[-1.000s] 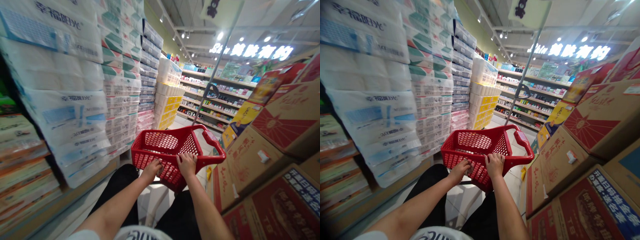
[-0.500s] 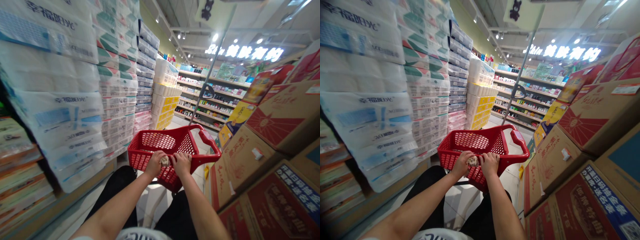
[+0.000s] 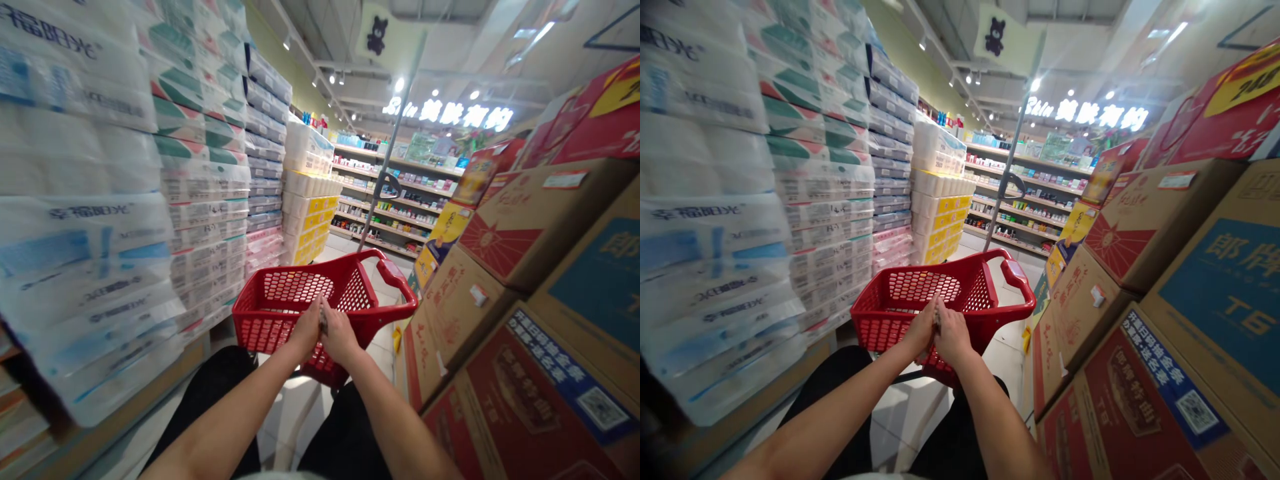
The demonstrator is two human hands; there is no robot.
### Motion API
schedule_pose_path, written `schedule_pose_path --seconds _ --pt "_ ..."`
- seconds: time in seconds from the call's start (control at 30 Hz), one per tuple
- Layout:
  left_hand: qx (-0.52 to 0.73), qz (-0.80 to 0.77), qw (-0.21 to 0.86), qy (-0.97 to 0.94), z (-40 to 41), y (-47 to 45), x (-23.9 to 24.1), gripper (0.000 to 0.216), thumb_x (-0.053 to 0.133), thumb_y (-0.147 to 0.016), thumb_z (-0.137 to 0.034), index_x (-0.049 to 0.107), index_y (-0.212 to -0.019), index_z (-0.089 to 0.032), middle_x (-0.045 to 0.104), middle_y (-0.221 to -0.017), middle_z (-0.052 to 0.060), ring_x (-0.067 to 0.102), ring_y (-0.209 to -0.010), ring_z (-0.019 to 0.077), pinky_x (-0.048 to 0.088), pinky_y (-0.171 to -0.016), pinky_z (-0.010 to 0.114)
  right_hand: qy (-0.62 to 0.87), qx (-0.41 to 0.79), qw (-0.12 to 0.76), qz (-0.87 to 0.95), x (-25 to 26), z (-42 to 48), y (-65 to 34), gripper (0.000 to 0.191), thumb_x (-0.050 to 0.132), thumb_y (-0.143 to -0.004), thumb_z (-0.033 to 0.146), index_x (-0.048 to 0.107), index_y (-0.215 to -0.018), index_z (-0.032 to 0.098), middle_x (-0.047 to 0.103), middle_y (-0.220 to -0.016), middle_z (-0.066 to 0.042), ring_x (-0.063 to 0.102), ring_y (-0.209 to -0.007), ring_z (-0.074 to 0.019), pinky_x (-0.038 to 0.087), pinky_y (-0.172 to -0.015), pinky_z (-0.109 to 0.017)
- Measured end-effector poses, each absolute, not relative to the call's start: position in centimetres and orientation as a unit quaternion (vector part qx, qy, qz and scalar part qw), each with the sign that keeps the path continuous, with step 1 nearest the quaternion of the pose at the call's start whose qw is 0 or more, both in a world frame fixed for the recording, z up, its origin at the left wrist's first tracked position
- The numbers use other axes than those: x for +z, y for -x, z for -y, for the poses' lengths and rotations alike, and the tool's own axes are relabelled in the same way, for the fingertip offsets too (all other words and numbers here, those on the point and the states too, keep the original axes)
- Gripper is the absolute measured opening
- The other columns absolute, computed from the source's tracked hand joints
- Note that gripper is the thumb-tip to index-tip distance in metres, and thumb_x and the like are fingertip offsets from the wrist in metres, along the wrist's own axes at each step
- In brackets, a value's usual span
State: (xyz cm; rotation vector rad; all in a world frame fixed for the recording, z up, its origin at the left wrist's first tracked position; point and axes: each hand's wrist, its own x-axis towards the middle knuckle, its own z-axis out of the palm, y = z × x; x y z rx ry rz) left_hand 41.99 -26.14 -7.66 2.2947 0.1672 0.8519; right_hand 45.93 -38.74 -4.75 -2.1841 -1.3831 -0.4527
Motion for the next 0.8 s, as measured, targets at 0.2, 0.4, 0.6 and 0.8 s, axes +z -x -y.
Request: schedule_pose_path --seconds 0.2,0.4,0.6,0.8 --pt "0.377 0.055 0.396 -0.836 27.9 -43.7 -4.2 0.072 0.048 -0.078 -0.013 0.029 -0.147 -0.018 0.043 -0.148 0.013 0.038 -0.138 0.0232 0.03 -0.117 0.046 0.763 -0.225 0.395 0.46 -3.2 39.4 -48.3 0.064 0.047 -0.077 0.007 0.048 -0.14 0.019 0.065 -0.118 -0.01 0.058 -0.103 -0.0225 0.047 -0.091 -0.035" --pt "0.312 0.023 0.325 -0.892 29.0 -45.3 -5.3 0.054 0.044 -0.092 -0.032 0.036 -0.142 -0.014 0.047 -0.143 0.018 0.042 -0.135 0.026 0.035 -0.111 0.048 0.833 -0.321 0.243 0.379 0.3 44.5 -52.0 0.05 0.052 -0.077 0.006 0.063 -0.123 0.024 0.065 -0.118 -0.007 0.052 -0.109 -0.0245 0.04 -0.094 -0.037" --pt "0.266 -0.026 0.204 -0.942 28.6 -44.7 -9.0 0.031 0.043 -0.093 -0.027 0.056 -0.121 -0.023 0.063 -0.122 0.007 0.053 -0.117 0.0221 0.033 -0.107 0.043 0.854 -0.299 0.103 0.414 -1.9 45.2 -50.2 0.032 0.063 -0.085 0.039 0.065 -0.116 0.03 0.06 -0.126 -0.006 0.048 -0.116 -0.0286 0.029 -0.101 -0.045" --pt "0.229 -0.06 0.196 -0.952 28.1 -44.9 -7.8 0.027 0.037 -0.096 -0.025 0.064 -0.094 -0.021 0.069 -0.097 0.005 0.06 -0.097 0.0198 0.039 -0.087 0.035 0.802 -0.327 0.179 0.467 -4.1 44.4 -50.4 0.03 0.046 -0.095 0.018 0.07 -0.109 0.031 0.064 -0.123 -0.002 0.05 -0.117 -0.0219 0.035 -0.1 -0.039"
